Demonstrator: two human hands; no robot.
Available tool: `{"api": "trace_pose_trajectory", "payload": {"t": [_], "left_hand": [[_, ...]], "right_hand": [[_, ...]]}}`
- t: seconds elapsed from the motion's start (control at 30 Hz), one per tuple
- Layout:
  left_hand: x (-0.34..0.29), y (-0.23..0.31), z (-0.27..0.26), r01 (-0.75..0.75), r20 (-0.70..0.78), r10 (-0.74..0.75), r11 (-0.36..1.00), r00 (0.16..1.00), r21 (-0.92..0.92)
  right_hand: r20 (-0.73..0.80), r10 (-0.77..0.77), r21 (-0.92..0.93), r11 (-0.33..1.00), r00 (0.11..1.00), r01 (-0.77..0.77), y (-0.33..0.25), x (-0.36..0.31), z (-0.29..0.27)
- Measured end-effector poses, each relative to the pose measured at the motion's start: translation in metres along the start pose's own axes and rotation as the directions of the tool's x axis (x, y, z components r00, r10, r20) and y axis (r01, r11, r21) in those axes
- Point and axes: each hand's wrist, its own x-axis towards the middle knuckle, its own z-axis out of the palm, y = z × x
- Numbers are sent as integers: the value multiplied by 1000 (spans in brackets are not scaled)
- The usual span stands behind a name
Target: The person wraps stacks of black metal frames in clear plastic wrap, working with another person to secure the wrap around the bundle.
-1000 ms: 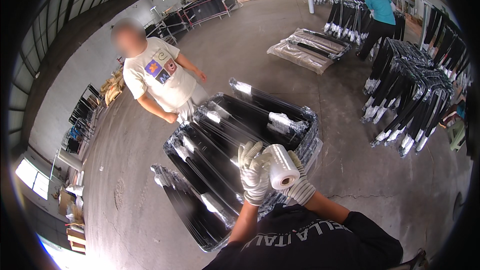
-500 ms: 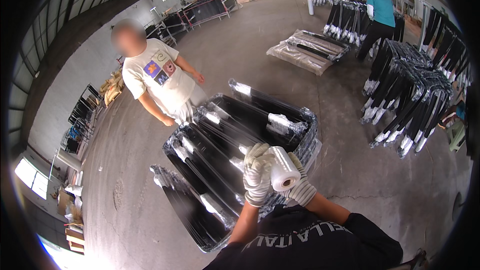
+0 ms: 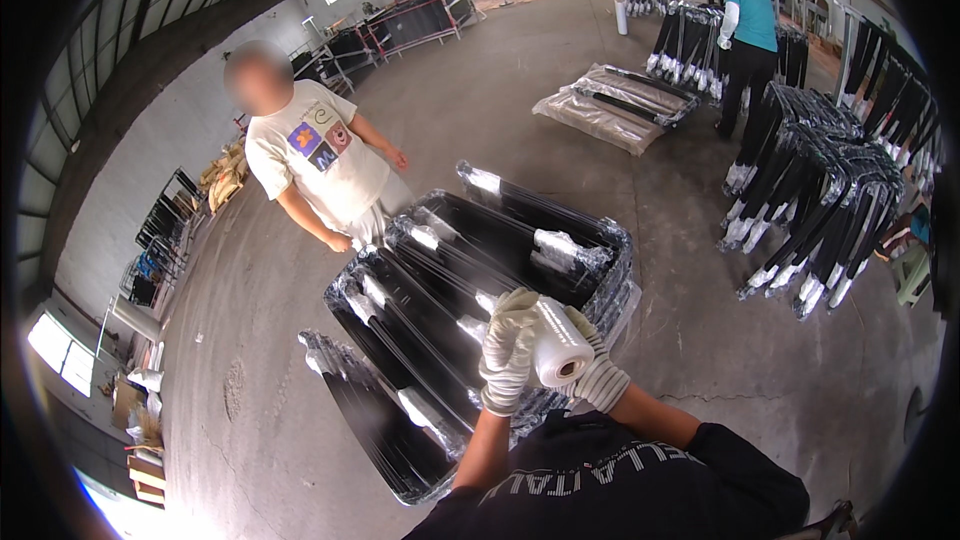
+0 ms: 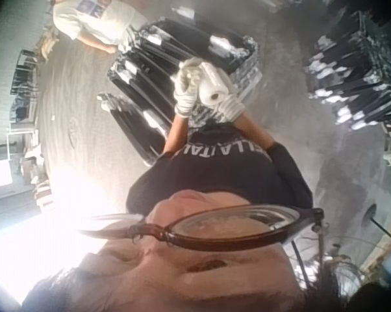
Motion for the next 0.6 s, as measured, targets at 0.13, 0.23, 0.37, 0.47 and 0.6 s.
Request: {"api": "trace_pose_trajectory", "payload": {"t": [0.13, 0.23, 0.37, 0.47, 0.6], "left_hand": [[-4, -15, -2, -70, 18, 70, 997, 997, 23], [-22, -25, -4, 98, -81, -94, 994, 992, 43], [-28, -18, -8, 174, -164, -184, 982, 969, -74], [-21, -4, 7, 221, -237, -302, 923, 923, -315], [-30, -47, 11, 136, -297, -500, 660, 814, -739]], "right_hand": [[6, 9, 16, 1000, 1000, -9, -2, -2, 2], [-121, -291, -332, 913, 949, 238, 13, -13, 18], [72, -35, -210, 976, 997, 49, 1, 4, -15], [1, -194, -337, 924, 981, 183, 11, -7, -4], [93, -389, -810, 506, 917, 297, -5, 3, -30]]}}
